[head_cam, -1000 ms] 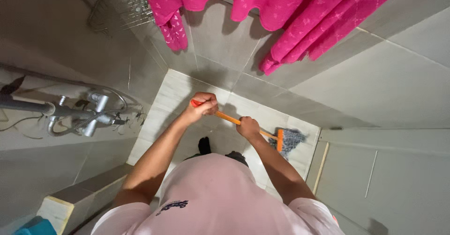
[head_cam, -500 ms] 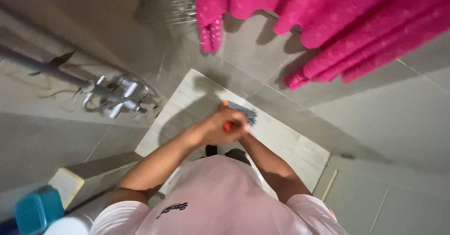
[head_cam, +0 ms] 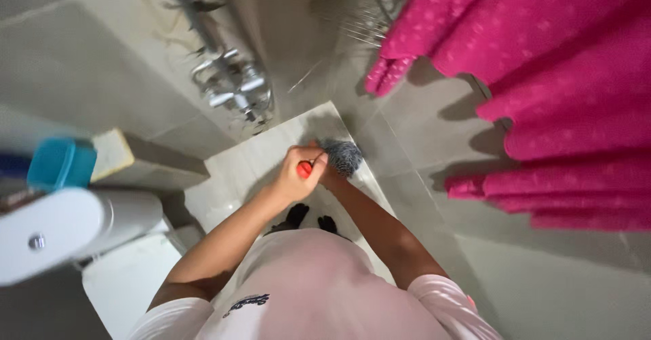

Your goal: The person mops the floor in a bathroom, moving a mop around the toilet base, the shower area, and the corner near the door.

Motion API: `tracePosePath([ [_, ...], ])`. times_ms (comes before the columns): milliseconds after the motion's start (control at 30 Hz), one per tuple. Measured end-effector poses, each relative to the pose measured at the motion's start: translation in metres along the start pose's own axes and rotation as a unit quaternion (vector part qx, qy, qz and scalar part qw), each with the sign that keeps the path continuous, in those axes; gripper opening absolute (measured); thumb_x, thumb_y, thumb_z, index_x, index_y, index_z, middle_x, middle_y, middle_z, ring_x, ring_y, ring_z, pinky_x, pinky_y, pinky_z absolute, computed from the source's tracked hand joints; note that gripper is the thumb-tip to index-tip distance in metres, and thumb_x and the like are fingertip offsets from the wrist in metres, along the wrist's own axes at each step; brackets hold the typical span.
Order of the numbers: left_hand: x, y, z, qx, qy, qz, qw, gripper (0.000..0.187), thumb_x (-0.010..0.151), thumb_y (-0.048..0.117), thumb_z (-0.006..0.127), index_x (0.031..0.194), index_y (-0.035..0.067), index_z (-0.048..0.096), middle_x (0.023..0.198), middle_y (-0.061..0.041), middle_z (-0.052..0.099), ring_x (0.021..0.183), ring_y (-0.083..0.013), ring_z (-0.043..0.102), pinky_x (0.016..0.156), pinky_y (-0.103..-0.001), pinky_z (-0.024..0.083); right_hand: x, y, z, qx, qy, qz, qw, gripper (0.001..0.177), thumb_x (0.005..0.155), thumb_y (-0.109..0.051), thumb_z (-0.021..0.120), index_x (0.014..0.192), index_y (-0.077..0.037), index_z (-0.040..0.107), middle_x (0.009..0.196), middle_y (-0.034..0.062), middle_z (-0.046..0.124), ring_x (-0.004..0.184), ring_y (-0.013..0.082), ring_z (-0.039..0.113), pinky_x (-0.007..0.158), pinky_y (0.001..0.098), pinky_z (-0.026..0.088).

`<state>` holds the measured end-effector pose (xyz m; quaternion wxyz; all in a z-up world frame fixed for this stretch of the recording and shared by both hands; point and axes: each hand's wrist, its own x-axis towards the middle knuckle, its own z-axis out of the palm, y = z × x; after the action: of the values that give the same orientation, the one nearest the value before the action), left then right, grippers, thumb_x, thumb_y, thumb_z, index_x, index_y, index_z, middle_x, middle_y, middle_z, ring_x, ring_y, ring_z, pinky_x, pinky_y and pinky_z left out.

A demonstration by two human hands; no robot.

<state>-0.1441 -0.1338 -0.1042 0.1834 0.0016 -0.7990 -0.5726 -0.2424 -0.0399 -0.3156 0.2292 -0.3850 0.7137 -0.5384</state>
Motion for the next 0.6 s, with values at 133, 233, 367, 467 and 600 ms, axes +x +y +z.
tracePosePath([
  [133,-0.010,0.068,0.006,0.022,0.083,-0.017,0.996,0.010,0.090,0.006,0.062,0.082,0.000,0.065,0.071,-0.017,0.065,0.061,-0.0301,0.065,0.059,-0.038,0.051,-0.014,-0.022,0.016,0.033,-0.077,-0.026,0.996,0.023,0.091,-0.026,0.063,0.099,-0.009,0.076,0.089,0.0184,0.073,0.082,0.0363,0.072,0.077,0.0473,0.056],
  [233,-0.013,0.091,0.030,0.038,0.063,-0.010,0.997,0.009,0.083,0.012,0.065,0.083,0.003,0.066,0.074,-0.015,0.069,0.066,-0.0314,0.070,0.061,-0.040,0.053,-0.034,-0.027,0.015,0.059,-0.141,-0.034,0.988,0.023,0.091,-0.026,0.063,0.099,-0.008,0.076,0.088,0.0184,0.073,0.081,0.0360,0.072,0.076,0.0472,0.056],
  [367,-0.014,0.100,0.051,0.085,0.047,-0.022,0.995,0.019,0.082,0.021,0.076,0.080,0.006,0.065,0.070,-0.015,0.066,0.066,-0.0357,0.066,0.061,-0.044,0.050,-0.039,-0.034,0.020,0.076,-0.221,-0.048,0.971,0.023,0.091,-0.025,0.063,0.099,-0.008,0.075,0.087,0.0185,0.073,0.080,0.0357,0.072,0.075,0.0472,0.056],
  [467,-0.019,0.101,0.053,0.101,0.102,-0.059,0.988,0.023,0.084,0.022,0.078,0.078,0.005,0.064,0.067,-0.016,0.062,0.061,-0.0360,0.060,0.057,-0.043,0.048,-0.045,-0.043,0.028,0.082,-0.244,-0.069,0.964,0.022,0.090,-0.025,0.064,0.099,-0.008,0.075,0.086,0.0185,0.073,0.079,0.0354,0.071,0.074,0.0472,0.056],
  [600,-0.034,0.092,0.046,0.119,0.157,-0.065,0.978,0.032,0.080,0.027,0.079,0.068,0.005,0.060,0.055,-0.012,0.053,0.047,-0.0258,0.050,0.049,-0.038,0.043,-0.043,-0.060,0.028,0.079,-0.236,-0.090,0.964,0.022,0.090,-0.025,0.064,0.099,-0.007,0.075,0.085,0.0186,0.073,0.077,0.0350,0.071,0.073,0.0471,0.056],
])
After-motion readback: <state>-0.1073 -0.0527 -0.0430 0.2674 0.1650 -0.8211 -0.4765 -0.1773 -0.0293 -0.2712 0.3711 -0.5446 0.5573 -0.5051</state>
